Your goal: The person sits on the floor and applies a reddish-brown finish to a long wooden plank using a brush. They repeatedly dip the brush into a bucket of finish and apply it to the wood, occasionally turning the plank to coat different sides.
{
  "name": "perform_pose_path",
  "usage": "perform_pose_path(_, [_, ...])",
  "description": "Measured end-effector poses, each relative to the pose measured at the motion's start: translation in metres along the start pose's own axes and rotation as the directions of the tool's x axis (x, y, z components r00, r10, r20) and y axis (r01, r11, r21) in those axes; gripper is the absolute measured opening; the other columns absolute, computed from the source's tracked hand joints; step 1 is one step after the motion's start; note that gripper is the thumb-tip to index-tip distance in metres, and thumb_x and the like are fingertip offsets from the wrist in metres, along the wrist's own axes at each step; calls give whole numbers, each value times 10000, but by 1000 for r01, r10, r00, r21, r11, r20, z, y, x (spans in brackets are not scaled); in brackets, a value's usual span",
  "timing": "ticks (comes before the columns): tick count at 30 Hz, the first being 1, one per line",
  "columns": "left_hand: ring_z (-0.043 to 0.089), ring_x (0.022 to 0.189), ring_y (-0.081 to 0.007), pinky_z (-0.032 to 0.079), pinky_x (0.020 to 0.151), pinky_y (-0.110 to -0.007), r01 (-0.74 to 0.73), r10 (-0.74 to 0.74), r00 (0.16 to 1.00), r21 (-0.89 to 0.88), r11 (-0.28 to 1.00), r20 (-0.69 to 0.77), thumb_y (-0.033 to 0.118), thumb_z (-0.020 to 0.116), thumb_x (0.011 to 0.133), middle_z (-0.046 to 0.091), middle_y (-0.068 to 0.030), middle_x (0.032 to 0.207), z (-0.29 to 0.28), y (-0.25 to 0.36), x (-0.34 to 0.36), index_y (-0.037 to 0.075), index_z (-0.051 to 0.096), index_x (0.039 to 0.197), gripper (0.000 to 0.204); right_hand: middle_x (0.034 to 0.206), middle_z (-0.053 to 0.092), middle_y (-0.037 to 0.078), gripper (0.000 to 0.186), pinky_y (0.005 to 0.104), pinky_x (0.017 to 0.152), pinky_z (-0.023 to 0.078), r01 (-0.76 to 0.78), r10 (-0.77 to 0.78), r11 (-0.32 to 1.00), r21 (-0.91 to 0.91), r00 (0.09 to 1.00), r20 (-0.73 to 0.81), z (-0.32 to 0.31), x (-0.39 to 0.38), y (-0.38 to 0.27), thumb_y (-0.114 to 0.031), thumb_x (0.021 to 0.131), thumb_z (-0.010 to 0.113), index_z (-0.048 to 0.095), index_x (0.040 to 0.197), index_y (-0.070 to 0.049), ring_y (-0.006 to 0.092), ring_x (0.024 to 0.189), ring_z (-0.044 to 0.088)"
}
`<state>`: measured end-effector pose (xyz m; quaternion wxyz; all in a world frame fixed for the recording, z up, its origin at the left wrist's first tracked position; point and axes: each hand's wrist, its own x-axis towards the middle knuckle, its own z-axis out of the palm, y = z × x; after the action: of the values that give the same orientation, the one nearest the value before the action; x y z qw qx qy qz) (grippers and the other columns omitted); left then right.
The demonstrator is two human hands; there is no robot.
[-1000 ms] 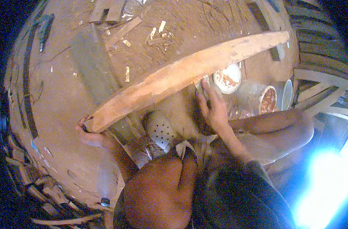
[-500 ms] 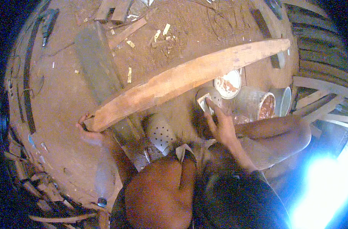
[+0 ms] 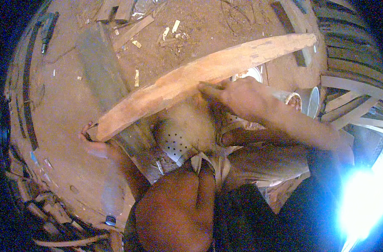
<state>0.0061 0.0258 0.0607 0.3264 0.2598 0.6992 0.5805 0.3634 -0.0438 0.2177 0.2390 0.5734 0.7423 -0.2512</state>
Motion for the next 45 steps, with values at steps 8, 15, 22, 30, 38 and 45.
perform_pose_path(8, [637, 806, -291, 540, 715, -397, 45, -45, 999, -78, 996, 6, 404, 452, 981, 651, -186, 870, -3, -6, 0, -58, 640, 857, 514, 791, 653, 198, 439, 476, 635, 527, -273, 271, 956, 109, 962, 29, 15, -35, 95, -280, 955, 574, 497, 1386, -255, 389, 726, 666])
perform_pose_path(15, [623, 844, -288, 510, 786, -419, 54, -51, 998, -67, 996, 46, 405, 433, 981, 647, -164, 873, -7, -15, 8, -42, 646, 863, 510, 898, 678, 242, 467, 391, 681, 515, -219, 380, 863, 455, 875, -299, 10, -43, 47, -210, 971, 575, 484, 1418, -110, 266, 709, 652])
perform_pose_path(22, [601, 860, -283, 513, 792, -420, 107, -108, 994, -91, 990, -8, 425, 410, 994, 620, -149, 889, 2, 5, -3, -32, 643, 874, 527, 1150, 612, 280, 476, 438, 878, 494, -253, 604, 660, 707, 739, -298, 65, -21, -40, -153, 949, 580, 482, 1414, -119, 432, 1027, 616])
perform_pose_path(30, [600, 864, -281, 517, 768, -409, 61, -60, 998, -30, 998, 21, 426, 406, 1001, 614, -153, 878, -2, 4, 1, -34, 638, 860, 534, 1085, 642, 285, 468, 441, 815, 518, -245, 538, 686, 686, 805, -250, 54, -34, -28, -147, 950, 584, 485, 1402, -77, 428, 979, 647])
perform_pose_path(38, [609, 817, -277, 519, 734, -398, 71, -72, 997, 10, 997, 11, 410, 407, 1002, 624, -164, 866, 5, 11, -5, -38, 631, 868, 519, 1099, 644, 276, 465, 445, 820, 511, -383, 652, 618, 687, 737, -175, 68, -30, -29, -151, 956, 571, 482, 1409, -92, 445, 978, 635])
perform_pose_path(45, [627, 796, -276, 536, 697, -392, 14, -13, 1000, -34, 999, 18, 414, 432, 995, 642, -172, 885, -5, 3, 1, -32, 637, 882, 504, 1023, 658, 235, 497, 480, 738, 535, -194, 306, 856, 480, 937, -168, 29, -25, -32, -225, 945, 584, 468, 1426, -177, 435, 842, 652])
